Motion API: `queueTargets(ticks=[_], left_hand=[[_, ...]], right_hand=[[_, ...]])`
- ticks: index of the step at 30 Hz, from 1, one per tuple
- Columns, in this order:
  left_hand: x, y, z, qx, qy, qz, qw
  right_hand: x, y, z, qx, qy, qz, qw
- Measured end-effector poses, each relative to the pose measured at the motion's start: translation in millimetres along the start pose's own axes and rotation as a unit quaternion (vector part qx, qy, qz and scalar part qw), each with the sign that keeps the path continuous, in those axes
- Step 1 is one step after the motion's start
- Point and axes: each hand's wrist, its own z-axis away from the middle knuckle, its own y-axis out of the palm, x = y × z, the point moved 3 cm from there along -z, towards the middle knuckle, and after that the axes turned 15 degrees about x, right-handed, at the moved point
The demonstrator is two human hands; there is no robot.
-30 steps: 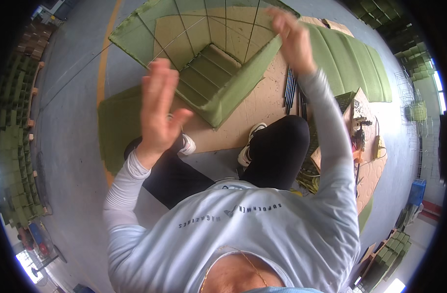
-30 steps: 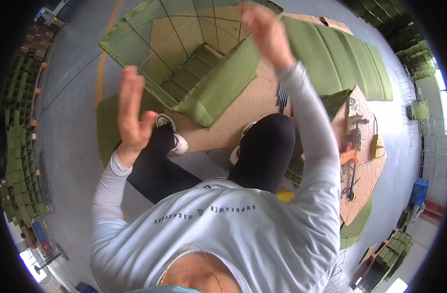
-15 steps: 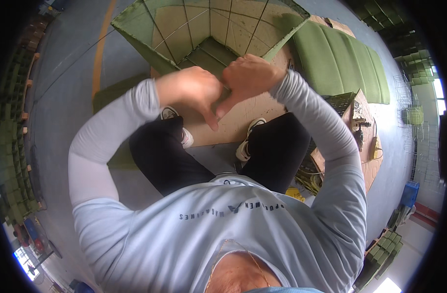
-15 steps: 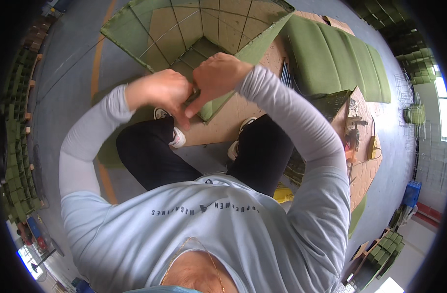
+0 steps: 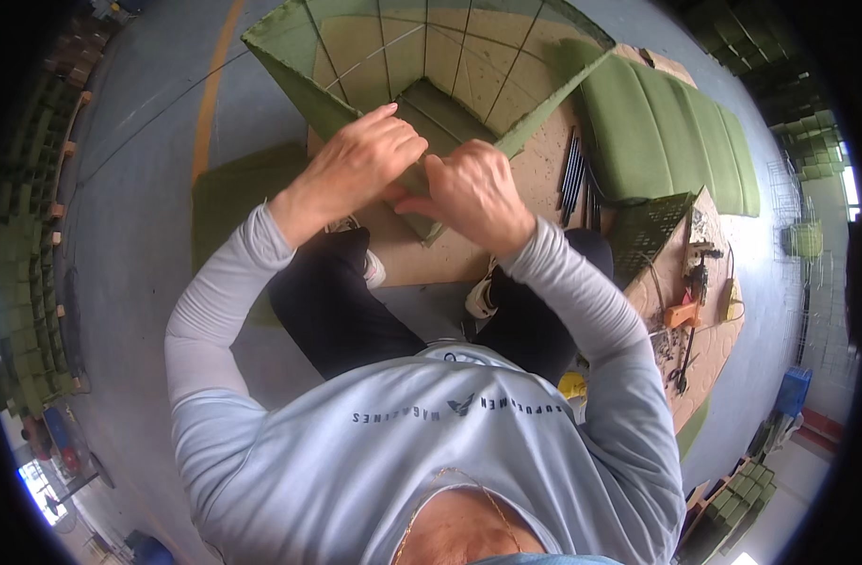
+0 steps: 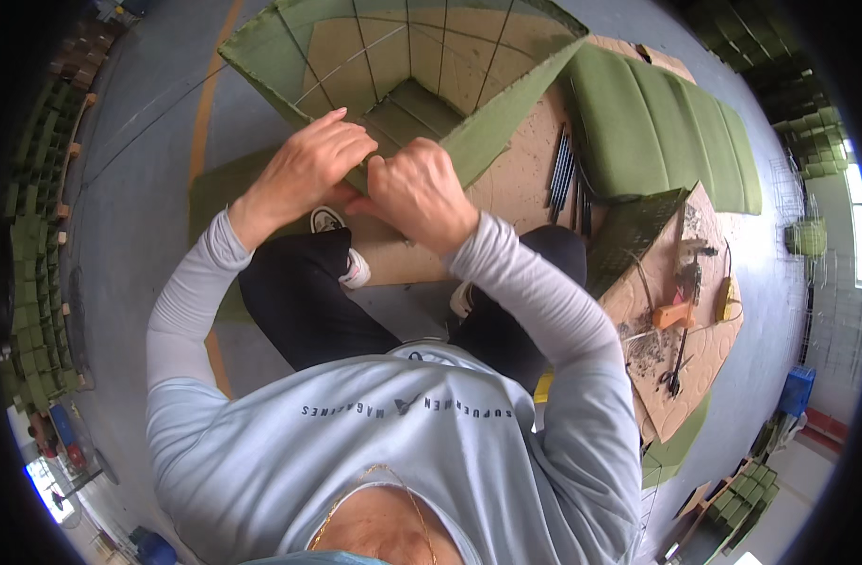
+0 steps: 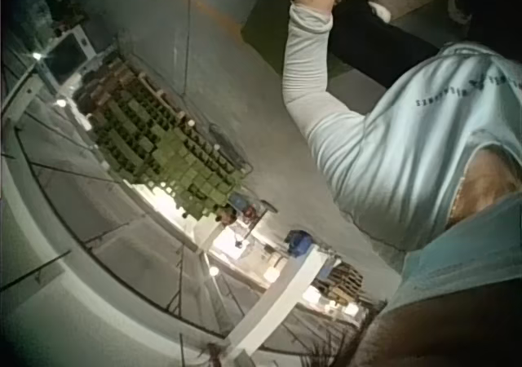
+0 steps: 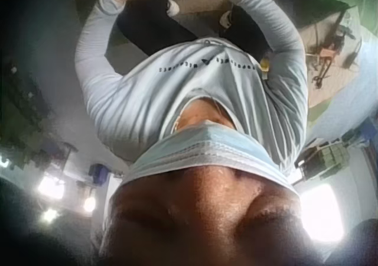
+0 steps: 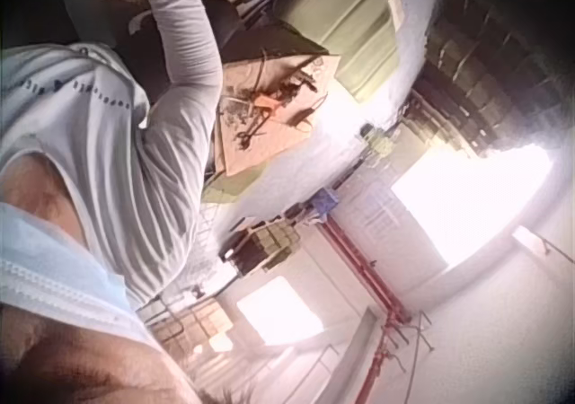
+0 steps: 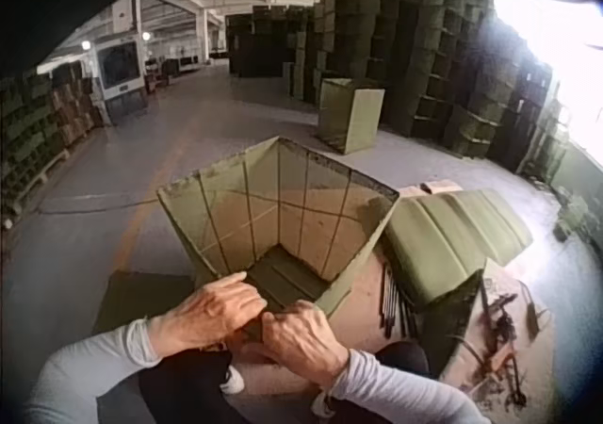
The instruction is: The person is assembling fabric storage bins by inserting metal wire frames and securing them with hot glue and scissors.
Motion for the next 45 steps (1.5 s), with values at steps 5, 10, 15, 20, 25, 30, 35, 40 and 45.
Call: queueTargets(ticks=[5, 10, 15, 20, 25, 30, 35, 40, 45], left_hand=[[16.4, -6.2, -34.4, 0.173, -0.009, 0.027, 0.984], [3.6, -21.1, -64.4, 0.072, 0.029, 0.029, 0.997], [-39.8, 15.4, -88.1, 0.114, -0.020, 0.074, 0.991], [5.2, -5.0, -46.0, -0.036, 0.018, 0.005, 0.999], [5.6, -24.5, -80.7, 0.429, -0.105, 0.089, 0.893], [45.5, 20.7, -84.4, 0.369, 0.020, 0.346, 0.862], [60.3, -46.8, -31.6, -0.275, -0.133, 0.326, 0.895], [49.3, -2.8, -5.8, -0.101, -0.060, 0.019, 0.993], [61.8, -13.7, -42.9, 0.407, -0.171, 0.142, 0.886]], right_hand=[[-18.4, -8.8, -16.5, 0.116, -0.042, 0.007, 0.992], [-46.9, -44.1, -7.5, 0.179, -0.072, 0.032, 0.981], [-64.9, -42.2, 41.9, 0.225, 0.024, 0.042, 0.973], [-33.2, -26.6, 43.6, -0.032, 0.077, 0.078, 0.993], [-55.7, -30.3, 24.0, 0.193, 0.135, -0.008, 0.972], [-70.4, -22.9, -15.0, 0.424, 0.181, -0.149, 0.875], [-28.8, -32.7, -29.5, -0.084, 0.076, 0.026, 0.993], [-3.3, 7.8, -57.7, 0.200, 0.141, -0.017, 0.969], [-34.8, 8.0, -66.4, 0.323, 0.081, -0.262, 0.906]])
